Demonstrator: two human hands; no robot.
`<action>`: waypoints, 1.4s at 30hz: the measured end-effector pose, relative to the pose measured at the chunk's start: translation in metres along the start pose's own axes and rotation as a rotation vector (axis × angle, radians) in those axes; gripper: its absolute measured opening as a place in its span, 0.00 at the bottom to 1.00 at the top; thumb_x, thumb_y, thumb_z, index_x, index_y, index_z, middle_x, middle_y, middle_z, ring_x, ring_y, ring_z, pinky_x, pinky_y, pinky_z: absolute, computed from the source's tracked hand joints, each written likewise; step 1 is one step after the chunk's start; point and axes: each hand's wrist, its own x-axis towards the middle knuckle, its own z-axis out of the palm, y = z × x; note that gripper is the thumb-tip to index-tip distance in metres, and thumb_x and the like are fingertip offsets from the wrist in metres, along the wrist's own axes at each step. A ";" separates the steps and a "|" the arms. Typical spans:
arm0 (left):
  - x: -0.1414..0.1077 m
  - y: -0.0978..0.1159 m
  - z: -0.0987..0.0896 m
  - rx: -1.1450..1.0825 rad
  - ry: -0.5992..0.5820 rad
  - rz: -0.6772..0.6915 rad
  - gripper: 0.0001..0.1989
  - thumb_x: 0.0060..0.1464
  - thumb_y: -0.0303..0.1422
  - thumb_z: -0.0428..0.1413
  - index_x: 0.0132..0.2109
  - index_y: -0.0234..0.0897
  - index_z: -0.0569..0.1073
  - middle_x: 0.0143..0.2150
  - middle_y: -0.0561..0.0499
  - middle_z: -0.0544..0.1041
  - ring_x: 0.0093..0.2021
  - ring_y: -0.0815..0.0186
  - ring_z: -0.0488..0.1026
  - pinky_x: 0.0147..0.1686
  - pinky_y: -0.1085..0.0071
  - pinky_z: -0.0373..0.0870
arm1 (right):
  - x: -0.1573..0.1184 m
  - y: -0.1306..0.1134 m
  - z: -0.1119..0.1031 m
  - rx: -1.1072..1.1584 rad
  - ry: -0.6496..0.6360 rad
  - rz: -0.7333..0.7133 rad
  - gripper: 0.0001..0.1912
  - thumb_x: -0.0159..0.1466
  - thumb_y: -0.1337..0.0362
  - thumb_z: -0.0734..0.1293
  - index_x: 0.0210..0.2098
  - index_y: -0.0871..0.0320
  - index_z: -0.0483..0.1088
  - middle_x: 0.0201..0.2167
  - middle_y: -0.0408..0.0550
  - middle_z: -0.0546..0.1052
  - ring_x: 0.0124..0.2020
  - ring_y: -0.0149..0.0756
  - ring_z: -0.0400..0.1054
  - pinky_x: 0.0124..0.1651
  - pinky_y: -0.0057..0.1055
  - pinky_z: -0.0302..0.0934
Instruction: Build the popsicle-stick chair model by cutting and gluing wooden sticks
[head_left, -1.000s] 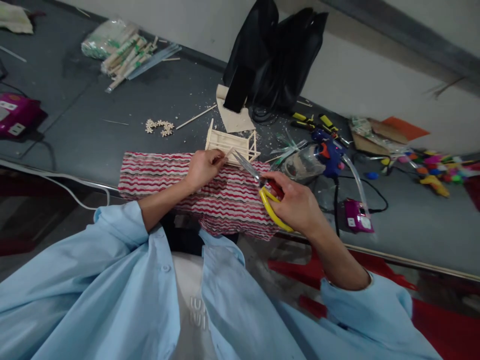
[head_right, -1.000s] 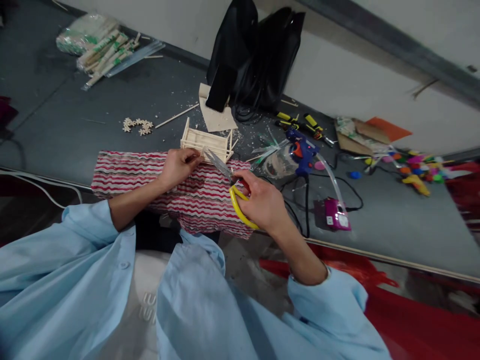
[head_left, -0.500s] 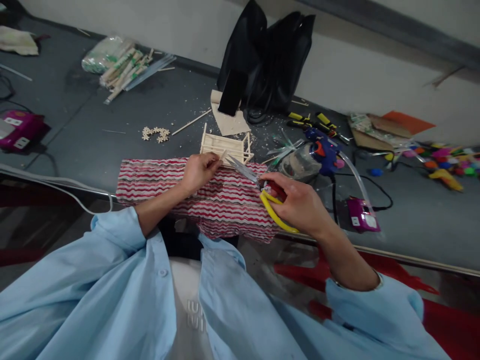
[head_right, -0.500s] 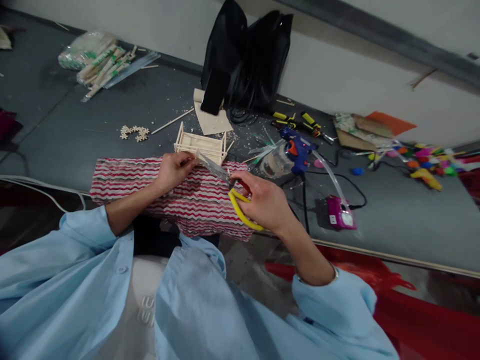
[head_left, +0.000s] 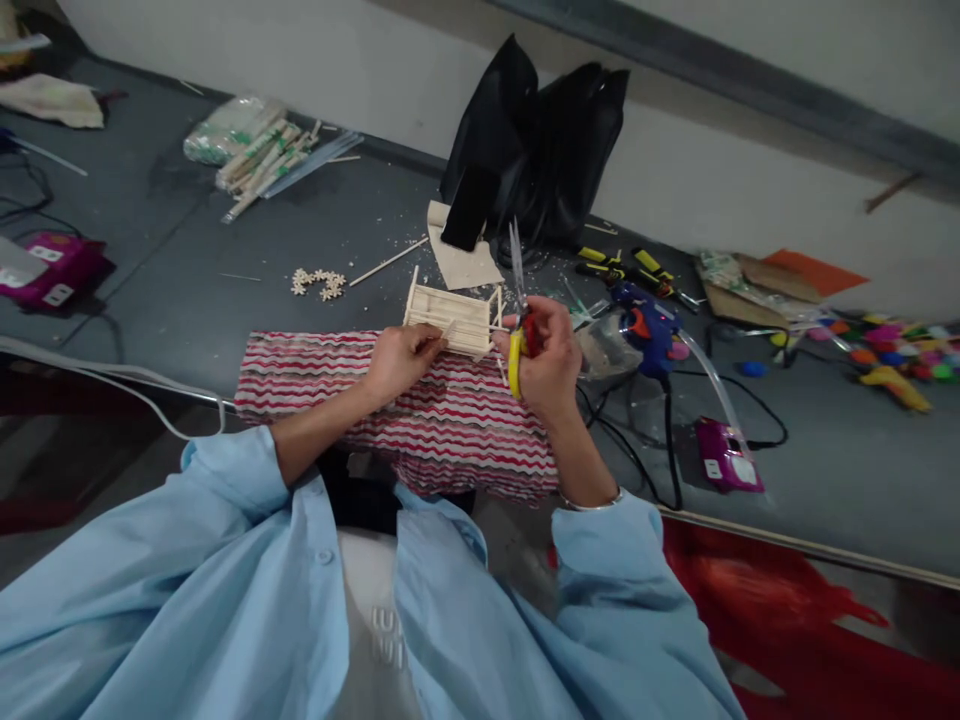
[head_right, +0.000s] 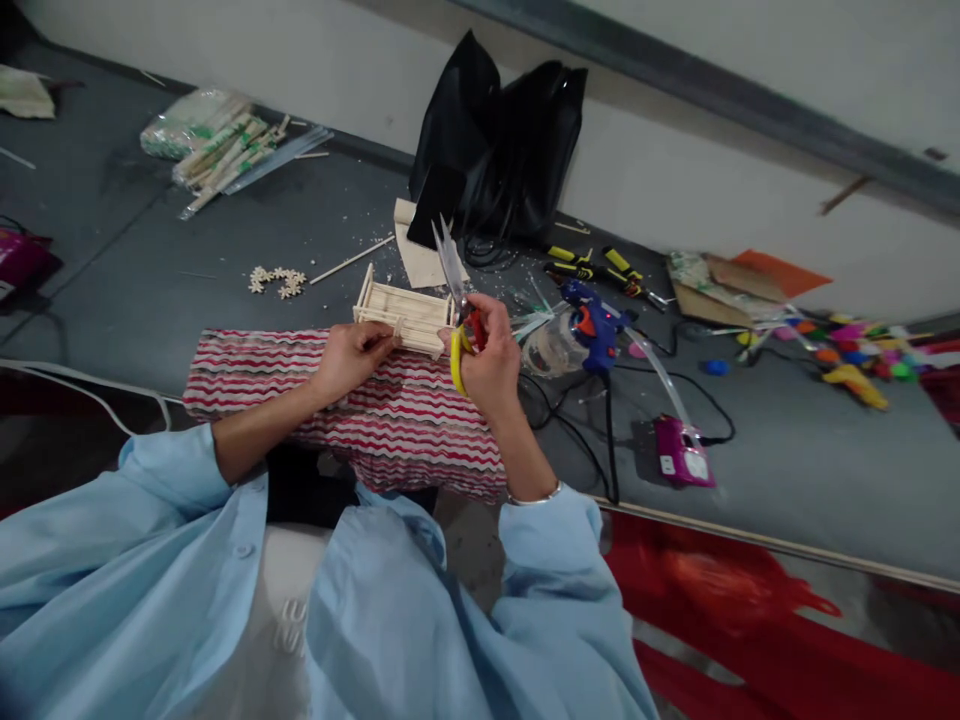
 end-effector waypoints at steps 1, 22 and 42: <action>0.000 0.001 0.000 0.001 -0.004 -0.006 0.10 0.58 0.33 0.56 0.39 0.35 0.82 0.30 0.49 0.82 0.28 0.67 0.74 0.30 0.73 0.62 | 0.002 0.000 0.003 0.019 -0.008 0.008 0.22 0.60 0.58 0.68 0.52 0.54 0.64 0.42 0.48 0.76 0.40 0.37 0.73 0.46 0.37 0.69; 0.096 0.033 -0.043 -0.224 -0.232 -0.260 0.06 0.43 0.24 0.63 0.21 0.33 0.75 0.15 0.57 0.64 0.19 0.73 0.59 0.23 0.70 0.56 | 0.083 0.017 0.008 0.312 -0.044 0.340 0.27 0.53 0.49 0.73 0.47 0.53 0.64 0.23 0.36 0.69 0.19 0.30 0.63 0.23 0.29 0.62; 0.133 0.055 -0.053 -0.248 -0.468 -0.570 0.13 0.46 0.23 0.61 0.22 0.36 0.65 0.13 0.59 0.57 0.14 0.76 0.51 0.21 0.72 0.48 | 0.080 -0.056 -0.095 -0.261 -0.586 0.331 0.30 0.54 0.37 0.67 0.42 0.55 0.70 0.21 0.42 0.74 0.19 0.32 0.63 0.25 0.30 0.56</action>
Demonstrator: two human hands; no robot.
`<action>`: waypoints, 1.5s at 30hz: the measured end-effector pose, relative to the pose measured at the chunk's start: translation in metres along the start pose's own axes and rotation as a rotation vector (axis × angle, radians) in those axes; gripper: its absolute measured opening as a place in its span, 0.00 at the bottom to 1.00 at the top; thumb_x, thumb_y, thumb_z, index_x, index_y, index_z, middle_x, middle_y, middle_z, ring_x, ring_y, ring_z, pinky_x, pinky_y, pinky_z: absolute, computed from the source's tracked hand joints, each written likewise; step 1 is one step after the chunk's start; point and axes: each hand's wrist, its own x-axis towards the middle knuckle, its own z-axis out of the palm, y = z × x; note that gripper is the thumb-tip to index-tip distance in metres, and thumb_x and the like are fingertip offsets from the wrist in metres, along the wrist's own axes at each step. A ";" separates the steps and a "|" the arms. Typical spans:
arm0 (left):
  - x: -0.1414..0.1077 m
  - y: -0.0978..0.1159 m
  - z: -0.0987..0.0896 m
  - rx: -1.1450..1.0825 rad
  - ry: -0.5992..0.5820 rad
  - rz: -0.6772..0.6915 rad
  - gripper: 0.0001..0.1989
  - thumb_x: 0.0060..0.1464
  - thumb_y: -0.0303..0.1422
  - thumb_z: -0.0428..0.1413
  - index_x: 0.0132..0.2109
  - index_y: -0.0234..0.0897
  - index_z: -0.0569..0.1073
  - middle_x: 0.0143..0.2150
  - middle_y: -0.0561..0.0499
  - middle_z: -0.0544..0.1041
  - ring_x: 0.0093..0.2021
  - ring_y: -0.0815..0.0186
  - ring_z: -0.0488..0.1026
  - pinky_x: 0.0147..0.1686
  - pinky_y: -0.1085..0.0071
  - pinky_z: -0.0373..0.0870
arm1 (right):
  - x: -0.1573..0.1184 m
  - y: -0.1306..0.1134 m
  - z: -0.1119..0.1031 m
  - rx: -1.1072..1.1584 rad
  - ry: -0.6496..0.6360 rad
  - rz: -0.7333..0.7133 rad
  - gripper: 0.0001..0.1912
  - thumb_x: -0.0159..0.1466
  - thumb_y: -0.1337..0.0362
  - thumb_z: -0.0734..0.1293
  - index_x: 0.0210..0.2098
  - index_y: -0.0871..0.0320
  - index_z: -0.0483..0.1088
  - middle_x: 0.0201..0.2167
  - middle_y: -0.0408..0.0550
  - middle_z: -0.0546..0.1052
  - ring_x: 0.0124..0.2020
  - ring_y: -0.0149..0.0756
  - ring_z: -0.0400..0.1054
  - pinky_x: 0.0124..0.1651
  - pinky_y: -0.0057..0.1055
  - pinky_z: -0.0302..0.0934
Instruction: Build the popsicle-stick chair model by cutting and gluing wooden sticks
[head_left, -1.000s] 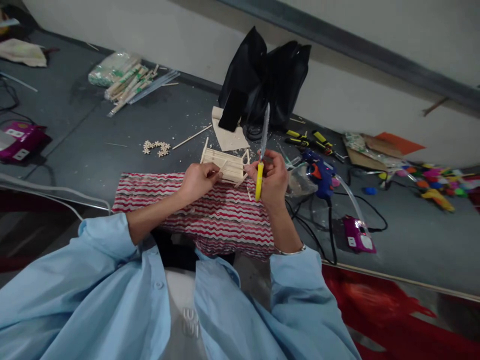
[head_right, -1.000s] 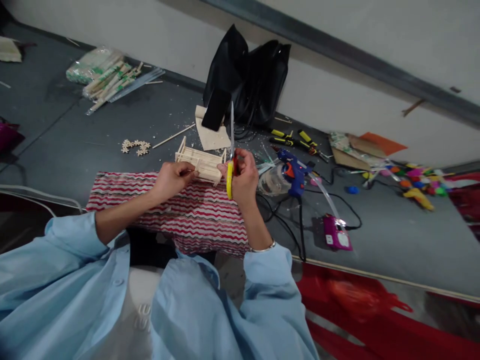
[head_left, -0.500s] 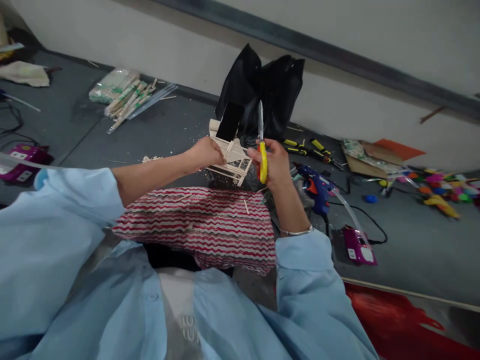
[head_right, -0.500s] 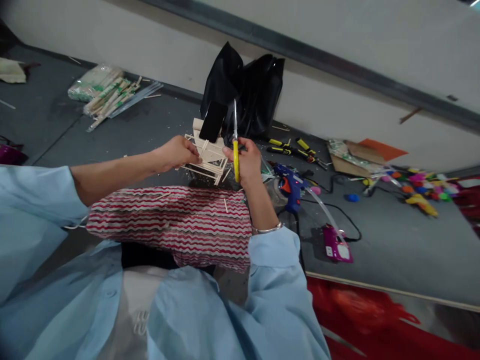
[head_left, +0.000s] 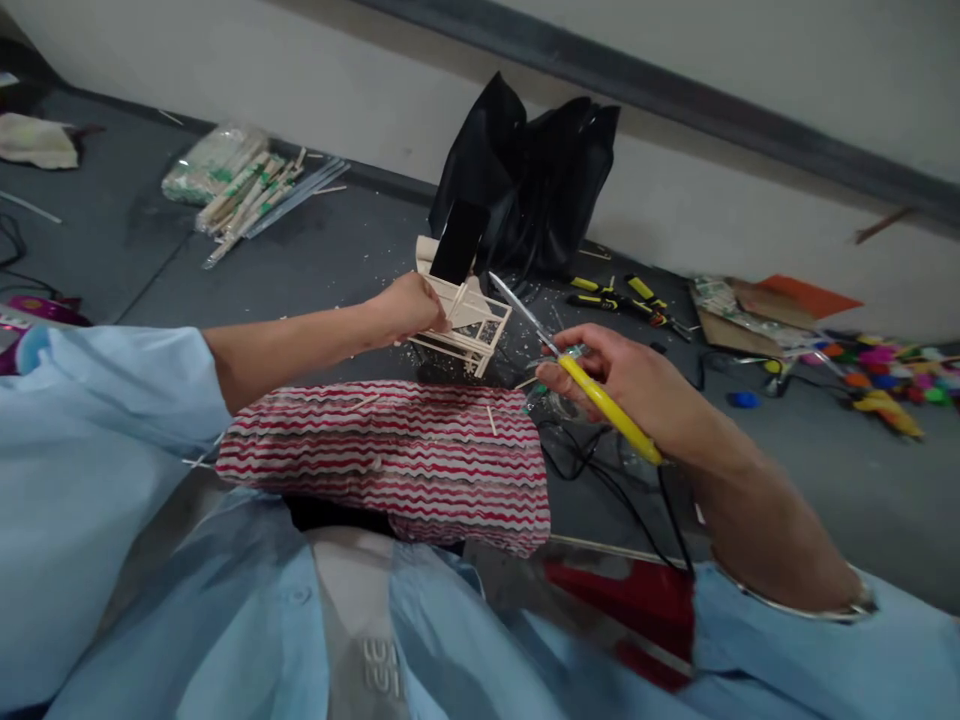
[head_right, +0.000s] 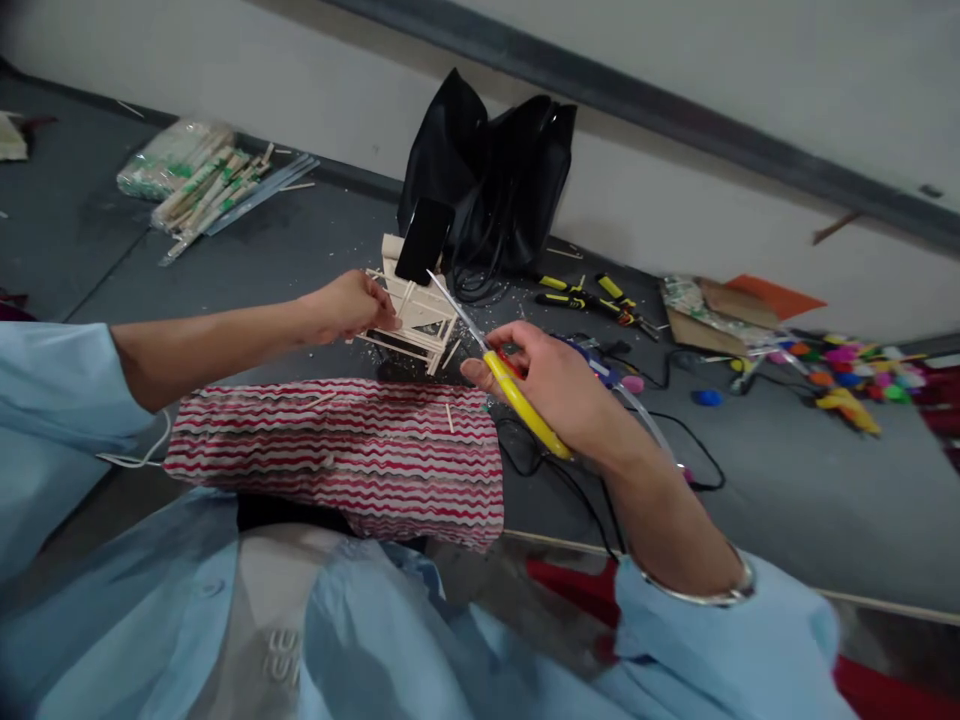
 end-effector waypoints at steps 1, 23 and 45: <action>0.000 0.000 0.000 0.001 0.002 -0.002 0.13 0.46 0.22 0.61 0.22 0.36 0.65 0.13 0.58 0.57 0.15 0.76 0.51 0.21 0.72 0.49 | 0.002 0.000 -0.001 -0.005 -0.030 0.008 0.29 0.54 0.37 0.67 0.41 0.55 0.70 0.22 0.42 0.74 0.19 0.32 0.63 0.25 0.30 0.56; 0.004 0.002 -0.002 -0.004 0.003 -0.041 0.10 0.47 0.27 0.61 0.27 0.36 0.65 0.18 0.58 0.58 0.17 0.77 0.50 0.21 0.73 0.47 | 0.024 0.000 -0.013 -0.162 -0.250 0.072 0.31 0.58 0.37 0.64 0.46 0.57 0.70 0.20 0.40 0.69 0.17 0.30 0.60 0.22 0.29 0.52; 0.006 0.001 -0.001 0.018 0.003 0.017 0.11 0.46 0.25 0.61 0.23 0.36 0.65 0.13 0.59 0.56 0.16 0.75 0.53 0.22 0.71 0.52 | 0.041 -0.006 -0.017 -0.234 -0.173 -0.044 0.34 0.54 0.32 0.65 0.39 0.56 0.75 0.16 0.41 0.67 0.19 0.31 0.59 0.24 0.30 0.50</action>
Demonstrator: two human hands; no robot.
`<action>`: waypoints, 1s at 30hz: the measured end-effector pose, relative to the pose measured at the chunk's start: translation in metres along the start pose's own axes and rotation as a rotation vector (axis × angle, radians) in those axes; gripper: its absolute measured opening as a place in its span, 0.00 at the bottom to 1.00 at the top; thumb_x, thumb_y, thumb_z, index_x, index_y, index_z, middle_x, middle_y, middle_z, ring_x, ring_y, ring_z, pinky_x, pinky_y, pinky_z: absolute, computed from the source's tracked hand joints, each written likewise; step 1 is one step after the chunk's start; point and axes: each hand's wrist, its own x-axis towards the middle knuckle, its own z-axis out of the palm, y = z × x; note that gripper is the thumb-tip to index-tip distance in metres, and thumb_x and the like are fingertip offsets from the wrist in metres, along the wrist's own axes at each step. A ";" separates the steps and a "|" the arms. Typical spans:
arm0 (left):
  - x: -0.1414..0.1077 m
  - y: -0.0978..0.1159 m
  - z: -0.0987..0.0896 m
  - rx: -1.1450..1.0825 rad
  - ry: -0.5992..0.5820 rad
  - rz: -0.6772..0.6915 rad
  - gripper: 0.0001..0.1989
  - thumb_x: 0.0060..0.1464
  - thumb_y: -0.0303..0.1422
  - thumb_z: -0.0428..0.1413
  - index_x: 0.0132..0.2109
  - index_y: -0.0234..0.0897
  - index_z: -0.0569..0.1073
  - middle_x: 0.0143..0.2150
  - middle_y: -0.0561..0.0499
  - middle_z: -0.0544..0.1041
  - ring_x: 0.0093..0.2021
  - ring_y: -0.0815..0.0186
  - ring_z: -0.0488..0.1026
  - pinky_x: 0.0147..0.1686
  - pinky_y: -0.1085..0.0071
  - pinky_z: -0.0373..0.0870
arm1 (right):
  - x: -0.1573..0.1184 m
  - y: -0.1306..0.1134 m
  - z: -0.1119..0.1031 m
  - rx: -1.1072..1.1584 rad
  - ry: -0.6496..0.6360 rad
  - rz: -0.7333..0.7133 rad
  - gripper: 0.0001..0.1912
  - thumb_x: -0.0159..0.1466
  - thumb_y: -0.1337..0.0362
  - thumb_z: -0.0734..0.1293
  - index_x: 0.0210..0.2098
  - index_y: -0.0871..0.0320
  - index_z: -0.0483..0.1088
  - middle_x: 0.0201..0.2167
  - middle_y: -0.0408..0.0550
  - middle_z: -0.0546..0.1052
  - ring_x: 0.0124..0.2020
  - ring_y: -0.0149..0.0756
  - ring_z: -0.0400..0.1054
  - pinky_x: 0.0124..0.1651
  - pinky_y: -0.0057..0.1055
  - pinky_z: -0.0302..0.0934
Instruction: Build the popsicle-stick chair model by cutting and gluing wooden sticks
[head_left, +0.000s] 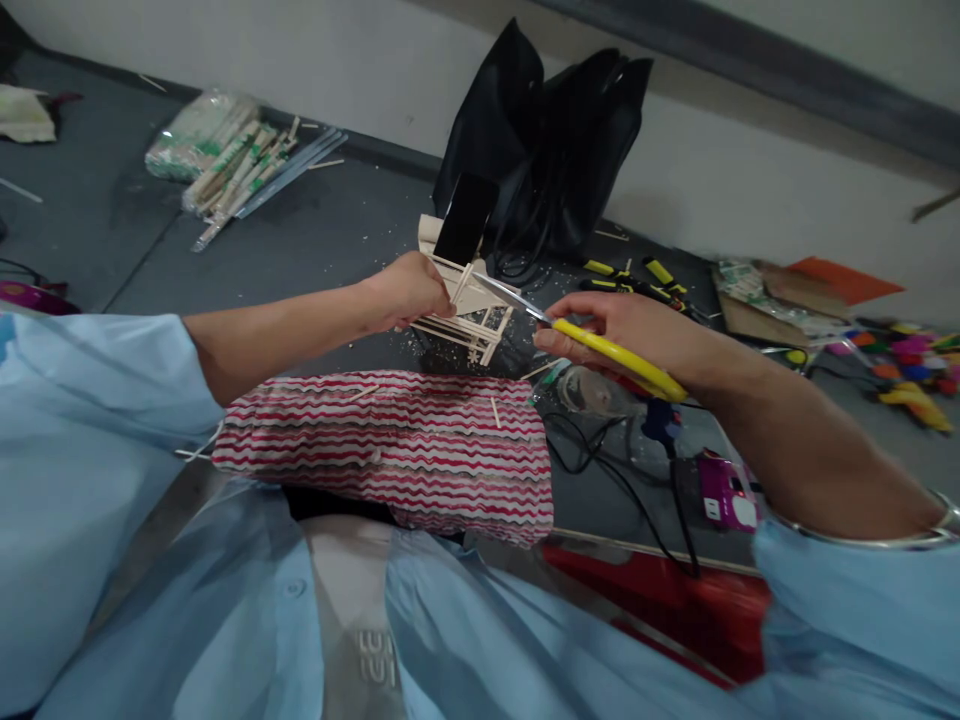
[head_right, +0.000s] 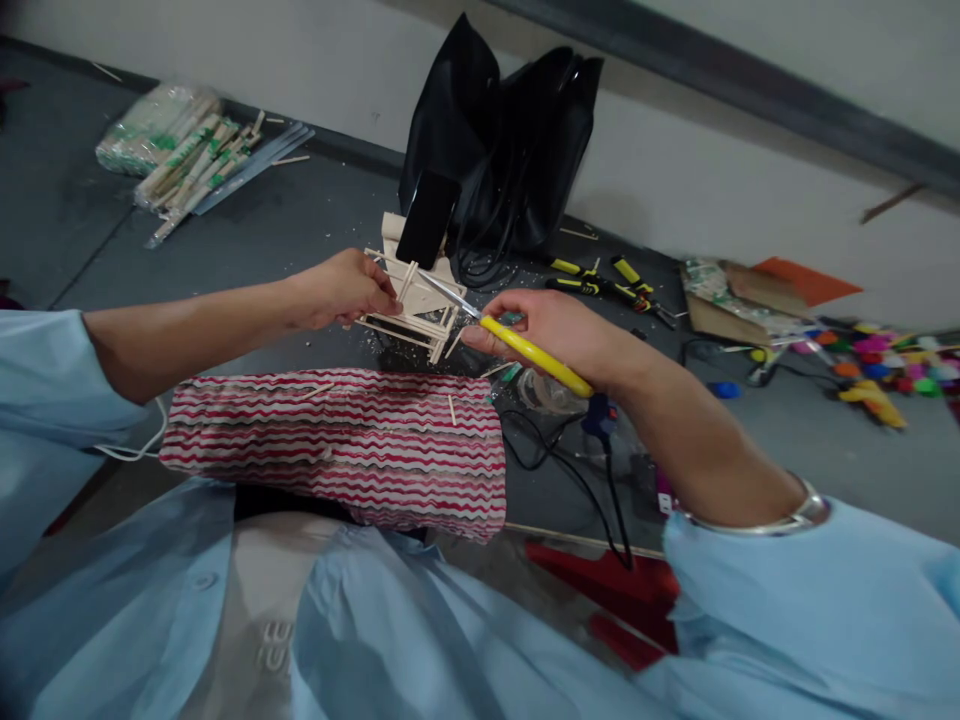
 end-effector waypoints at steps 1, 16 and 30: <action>-0.001 0.001 0.000 -0.002 0.003 -0.007 0.11 0.46 0.25 0.61 0.24 0.35 0.66 0.13 0.58 0.56 0.17 0.74 0.54 0.22 0.71 0.52 | 0.000 -0.001 -0.001 -0.002 0.000 -0.001 0.34 0.53 0.32 0.65 0.39 0.56 0.75 0.16 0.41 0.67 0.20 0.31 0.59 0.24 0.30 0.51; -0.002 0.001 0.000 0.009 0.002 -0.009 0.08 0.46 0.25 0.61 0.26 0.33 0.68 0.15 0.58 0.56 0.18 0.73 0.56 0.24 0.70 0.54 | 0.006 -0.002 -0.007 -0.047 -0.022 0.024 0.33 0.52 0.32 0.66 0.37 0.56 0.74 0.19 0.42 0.70 0.22 0.33 0.61 0.26 0.30 0.51; -0.002 -0.009 -0.001 -0.051 0.011 0.080 0.06 0.47 0.27 0.62 0.26 0.33 0.72 0.14 0.58 0.59 0.17 0.76 0.52 0.21 0.73 0.50 | 0.000 0.002 0.000 -0.045 0.017 -0.032 0.35 0.51 0.32 0.66 0.40 0.57 0.74 0.19 0.41 0.70 0.22 0.32 0.59 0.28 0.30 0.51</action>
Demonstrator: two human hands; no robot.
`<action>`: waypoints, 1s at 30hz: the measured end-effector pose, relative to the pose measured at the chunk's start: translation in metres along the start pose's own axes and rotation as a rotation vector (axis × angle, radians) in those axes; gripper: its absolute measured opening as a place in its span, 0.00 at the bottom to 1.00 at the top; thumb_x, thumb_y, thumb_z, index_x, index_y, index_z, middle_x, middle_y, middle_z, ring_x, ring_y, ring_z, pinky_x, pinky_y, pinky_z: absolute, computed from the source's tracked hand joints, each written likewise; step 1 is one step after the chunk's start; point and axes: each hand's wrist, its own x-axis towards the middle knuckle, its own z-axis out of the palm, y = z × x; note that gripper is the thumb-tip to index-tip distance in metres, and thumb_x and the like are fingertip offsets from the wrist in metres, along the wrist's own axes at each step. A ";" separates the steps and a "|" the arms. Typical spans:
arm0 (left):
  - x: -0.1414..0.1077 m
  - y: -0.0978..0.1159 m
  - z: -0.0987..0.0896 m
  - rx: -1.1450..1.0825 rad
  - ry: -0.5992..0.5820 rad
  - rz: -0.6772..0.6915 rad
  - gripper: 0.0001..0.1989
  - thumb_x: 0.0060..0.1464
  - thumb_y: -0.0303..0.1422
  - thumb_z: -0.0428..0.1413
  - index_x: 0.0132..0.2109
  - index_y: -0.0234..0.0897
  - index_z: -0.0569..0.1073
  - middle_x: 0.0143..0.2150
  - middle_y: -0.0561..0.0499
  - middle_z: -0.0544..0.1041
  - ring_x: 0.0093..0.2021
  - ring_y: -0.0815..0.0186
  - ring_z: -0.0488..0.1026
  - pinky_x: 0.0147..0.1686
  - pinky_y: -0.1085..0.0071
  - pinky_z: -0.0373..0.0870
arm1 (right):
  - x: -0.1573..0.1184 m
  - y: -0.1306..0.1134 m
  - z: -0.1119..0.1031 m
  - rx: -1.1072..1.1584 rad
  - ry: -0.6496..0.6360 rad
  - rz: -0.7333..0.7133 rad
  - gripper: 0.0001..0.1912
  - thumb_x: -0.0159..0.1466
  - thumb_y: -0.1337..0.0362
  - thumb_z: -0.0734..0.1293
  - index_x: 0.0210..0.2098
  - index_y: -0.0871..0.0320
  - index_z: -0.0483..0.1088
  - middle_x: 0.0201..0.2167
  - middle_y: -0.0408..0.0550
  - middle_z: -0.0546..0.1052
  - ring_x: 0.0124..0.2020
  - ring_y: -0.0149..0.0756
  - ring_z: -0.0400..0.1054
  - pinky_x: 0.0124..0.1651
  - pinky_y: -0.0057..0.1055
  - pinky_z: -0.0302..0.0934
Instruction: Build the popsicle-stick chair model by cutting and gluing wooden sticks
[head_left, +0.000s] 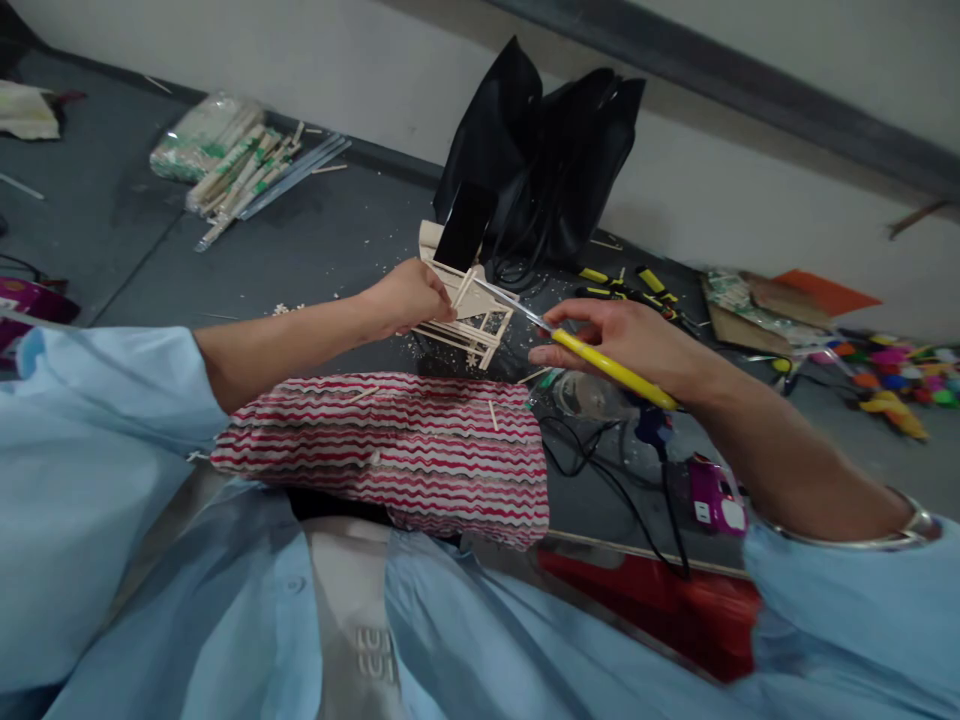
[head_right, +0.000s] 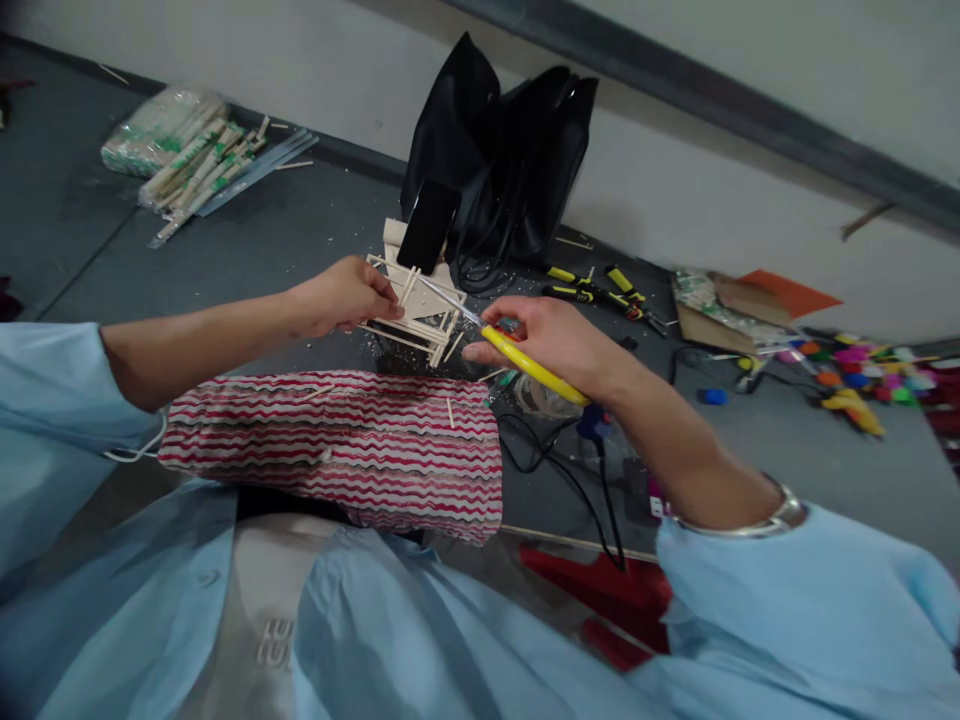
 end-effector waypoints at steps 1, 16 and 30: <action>-0.002 -0.002 0.001 -0.006 0.014 0.022 0.06 0.48 0.28 0.61 0.26 0.33 0.73 0.15 0.58 0.59 0.17 0.76 0.52 0.21 0.73 0.49 | -0.004 0.001 0.002 0.003 0.019 0.001 0.34 0.51 0.33 0.66 0.40 0.56 0.74 0.19 0.41 0.71 0.22 0.32 0.59 0.28 0.30 0.51; -0.101 -0.096 0.023 0.190 -0.153 0.272 0.12 0.54 0.37 0.56 0.40 0.41 0.82 0.30 0.53 0.82 0.28 0.65 0.74 0.29 0.73 0.65 | -0.102 0.013 0.121 0.619 0.209 0.156 0.23 0.56 0.47 0.71 0.46 0.52 0.70 0.25 0.41 0.76 0.26 0.36 0.69 0.31 0.32 0.65; -0.099 -0.050 0.029 0.312 0.277 0.767 0.11 0.62 0.34 0.53 0.42 0.35 0.79 0.37 0.47 0.82 0.36 0.67 0.76 0.38 0.73 0.68 | -0.104 -0.035 0.171 0.604 0.346 0.111 0.20 0.57 0.50 0.71 0.45 0.53 0.70 0.25 0.40 0.71 0.26 0.33 0.67 0.29 0.27 0.62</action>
